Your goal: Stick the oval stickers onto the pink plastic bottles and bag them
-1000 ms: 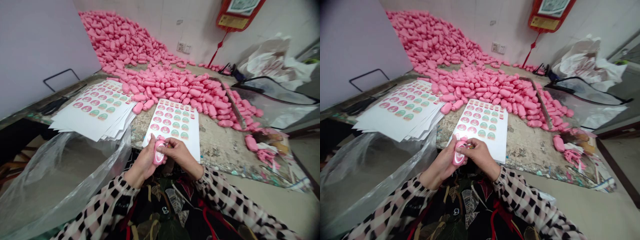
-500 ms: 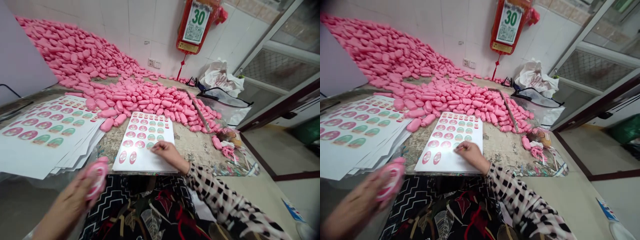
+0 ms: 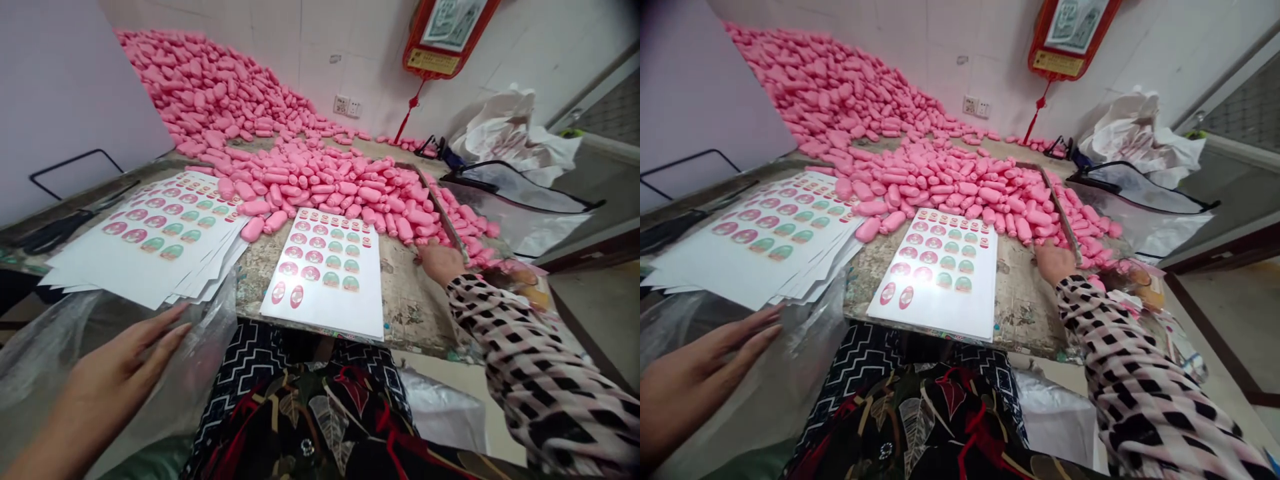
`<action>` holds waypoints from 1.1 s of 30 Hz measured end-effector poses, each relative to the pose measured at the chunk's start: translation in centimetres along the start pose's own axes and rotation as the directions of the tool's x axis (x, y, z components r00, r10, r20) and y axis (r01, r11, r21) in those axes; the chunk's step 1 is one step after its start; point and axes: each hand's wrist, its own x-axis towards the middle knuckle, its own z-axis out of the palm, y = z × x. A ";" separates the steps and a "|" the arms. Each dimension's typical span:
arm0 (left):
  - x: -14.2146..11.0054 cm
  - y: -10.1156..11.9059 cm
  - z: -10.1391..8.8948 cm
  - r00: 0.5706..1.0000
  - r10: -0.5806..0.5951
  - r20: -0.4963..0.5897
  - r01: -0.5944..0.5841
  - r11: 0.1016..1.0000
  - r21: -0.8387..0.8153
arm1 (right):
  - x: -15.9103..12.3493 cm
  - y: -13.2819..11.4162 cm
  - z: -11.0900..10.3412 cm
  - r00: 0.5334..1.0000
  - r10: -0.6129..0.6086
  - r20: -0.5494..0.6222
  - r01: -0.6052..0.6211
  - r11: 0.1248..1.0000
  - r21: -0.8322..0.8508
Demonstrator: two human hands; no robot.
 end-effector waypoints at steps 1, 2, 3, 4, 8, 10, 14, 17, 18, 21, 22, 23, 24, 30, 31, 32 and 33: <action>0.0 1.6 0.7 1.000 0.020 0.021 -0.021 0.999 0.034 | -0.2 -0.2 -0.5 1.000 -0.011 -0.015 0.011 1.000 -0.015; 0.0 3.2 1.5 0.995 0.081 0.050 -0.080 0.997 -0.011 | -0.6 -0.6 -1.3 0.999 -0.012 -0.044 0.011 1.000 -0.021; 0.0 4.7 2.4 0.986 0.143 0.084 -0.135 0.987 -0.090 | -1.2 -1.4 -2.1 0.997 -0.010 -0.079 0.010 1.000 0.006; 0.0 6.1 3.4 0.975 0.188 0.118 -0.168 0.973 -0.161 | -2.1 -2.4 -3.1 0.994 -0.012 -0.112 0.020 0.998 0.066; -0.3 9.6 7.7 0.917 0.305 0.257 -0.224 0.927 -0.301 | -8.1 -9.4 -6.0 0.987 -0.153 -0.052 0.134 0.594 0.793; -0.8 10.3 9.6 0.881 0.310 0.359 -0.171 0.914 -0.368 | -11.5 -13.5 -5.9 0.953 -0.303 0.027 0.072 0.310 0.948; -1.3 9.4 11.6 0.768 0.172 0.617 0.250 0.807 -0.536 | -15.0 -18.8 -3.3 0.895 -0.424 0.139 -0.096 0.122 0.988; -1.0 7.4 11.3 0.782 0.029 0.623 0.353 0.803 -0.481 | -14.2 -19.5 -1.6 0.891 -0.443 0.103 0.015 0.254 0.967; -0.8 6.8 11.0 0.837 0.000 0.547 0.286 0.853 -0.437 | -13.6 -19.4 -1.4 0.902 -0.427 0.066 0.093 0.340 0.936; -0.4 5.5 10.2 0.939 0.093 0.331 -0.021 0.976 -0.215 | -11.9 -19.2 -1.3 0.920 -0.390 -0.042 0.283 0.585 0.760; -0.3 5.3 10.1 0.936 0.164 0.312 -0.123 0.982 -0.145 | -11.6 -19.3 -1.3 0.921 -0.384 -0.065 0.319 0.647 0.693; -0.3 5.3 10.1 0.921 0.231 0.312 -0.214 0.973 -0.089 | -11.3 -19.4 -1.4 0.923 -0.376 -0.081 0.340 0.698 0.631; -0.3 5.4 10.3 0.899 0.290 0.328 -0.292 0.955 -0.042 | -11.2 -19.6 -1.4 0.926 -0.366 -0.096 0.351 0.738 0.576; -0.8 5.8 11.7 0.829 0.316 0.462 -0.452 0.864 0.219 | -11.5 -20.5 -1.5 0.934 -0.324 -0.150 0.357 0.871 0.337; -1.0 5.7 11.9 0.829 0.300 0.471 -0.449 0.860 0.242 | -11.6 -20.6 -1.5 0.933 -0.328 -0.151 0.360 0.879 0.313; -1.1 5.6 12.1 0.830 0.291 0.475 -0.447 0.857 0.256 | -11.6 -20.6 -1.6 0.931 -0.333 -0.151 0.364 0.883 0.294; -1.2 5.5 12.2 0.831 0.290 0.476 -0.449 0.854 0.263 | -11.6 -20.6 -1.6 0.928 -0.339 -0.152 0.370 0.886 0.281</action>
